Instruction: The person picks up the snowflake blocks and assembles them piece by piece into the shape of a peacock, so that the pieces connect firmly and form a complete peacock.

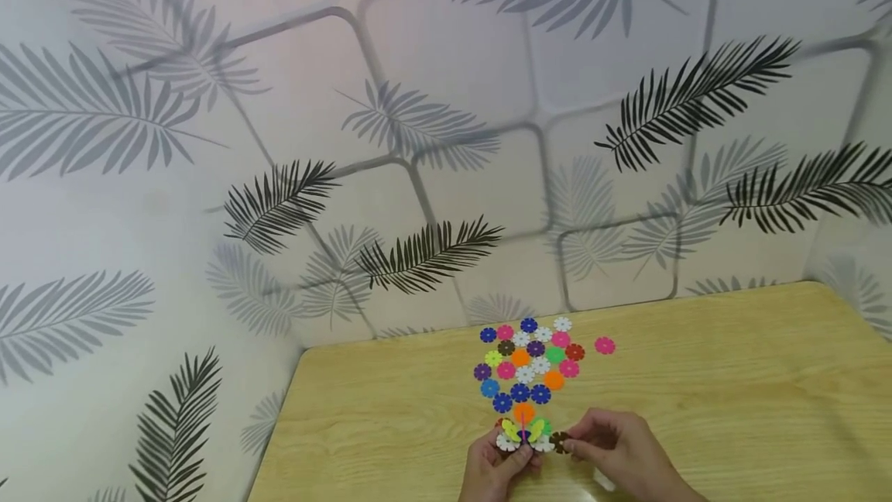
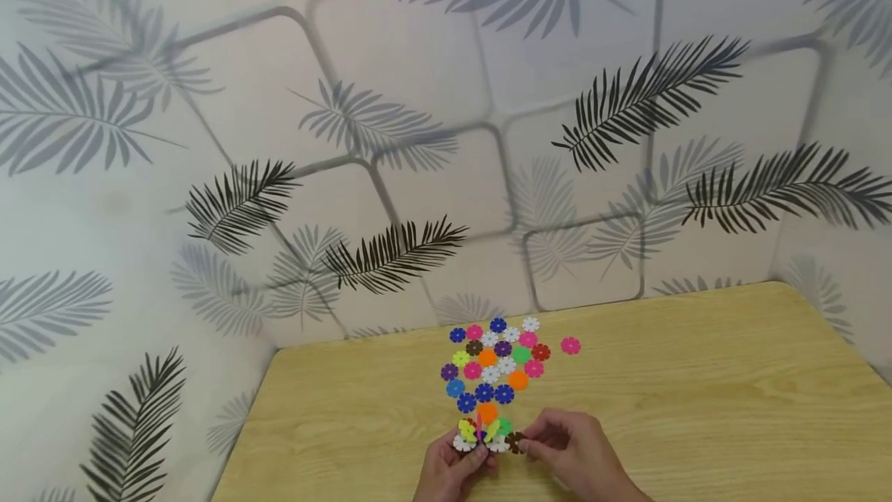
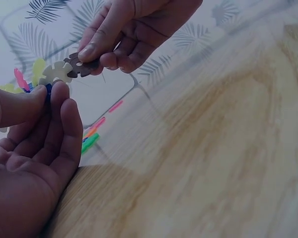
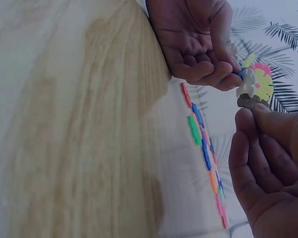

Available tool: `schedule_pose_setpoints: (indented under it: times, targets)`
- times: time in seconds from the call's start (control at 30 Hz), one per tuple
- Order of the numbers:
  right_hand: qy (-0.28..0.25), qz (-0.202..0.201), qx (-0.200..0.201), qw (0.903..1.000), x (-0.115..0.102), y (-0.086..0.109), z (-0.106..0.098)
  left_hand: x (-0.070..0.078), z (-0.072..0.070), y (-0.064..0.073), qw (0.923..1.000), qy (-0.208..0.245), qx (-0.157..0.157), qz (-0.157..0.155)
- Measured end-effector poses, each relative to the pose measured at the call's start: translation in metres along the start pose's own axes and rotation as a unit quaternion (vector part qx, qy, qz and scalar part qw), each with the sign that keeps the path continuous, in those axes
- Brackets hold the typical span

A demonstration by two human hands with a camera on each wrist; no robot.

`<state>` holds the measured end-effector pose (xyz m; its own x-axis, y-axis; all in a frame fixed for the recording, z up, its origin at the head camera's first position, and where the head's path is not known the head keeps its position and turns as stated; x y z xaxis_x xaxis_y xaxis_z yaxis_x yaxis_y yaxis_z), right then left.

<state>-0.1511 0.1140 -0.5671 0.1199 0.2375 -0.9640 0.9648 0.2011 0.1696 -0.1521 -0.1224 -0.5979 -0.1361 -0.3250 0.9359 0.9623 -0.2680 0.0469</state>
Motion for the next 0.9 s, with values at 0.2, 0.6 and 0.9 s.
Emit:
schedule_pose_setpoints:
  times: [0.2,0.6,0.9]
  targets:
    - [-0.020,-0.001,0.009,0.9998,0.002,0.001,0.008,0.000,0.000,0.002,1.0000,-0.003,0.000,-0.002]
    - [0.037,-0.009,-0.010,0.9992,-0.001,-0.007,-0.003,0.001,0.003,-0.001,0.9997,-0.001,0.023,-0.003]
    - [0.183,-0.102,-0.017,0.9777,0.005,-0.037,0.004,0.000,0.004,-0.001,0.9953,0.041,0.087,-0.011]
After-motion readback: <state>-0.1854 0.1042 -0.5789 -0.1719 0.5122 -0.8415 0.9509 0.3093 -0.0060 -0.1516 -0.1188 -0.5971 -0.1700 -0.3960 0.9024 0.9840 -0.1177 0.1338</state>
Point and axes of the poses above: each hand's wrist, its own y-axis away from the middle knuckle, its own z-axis out of the palm, x = y × z, the point moved 1 cm from there along -y, towards the middle knuckle, and after that the axes turned 9 degrees about z, right-handed, at the moved point
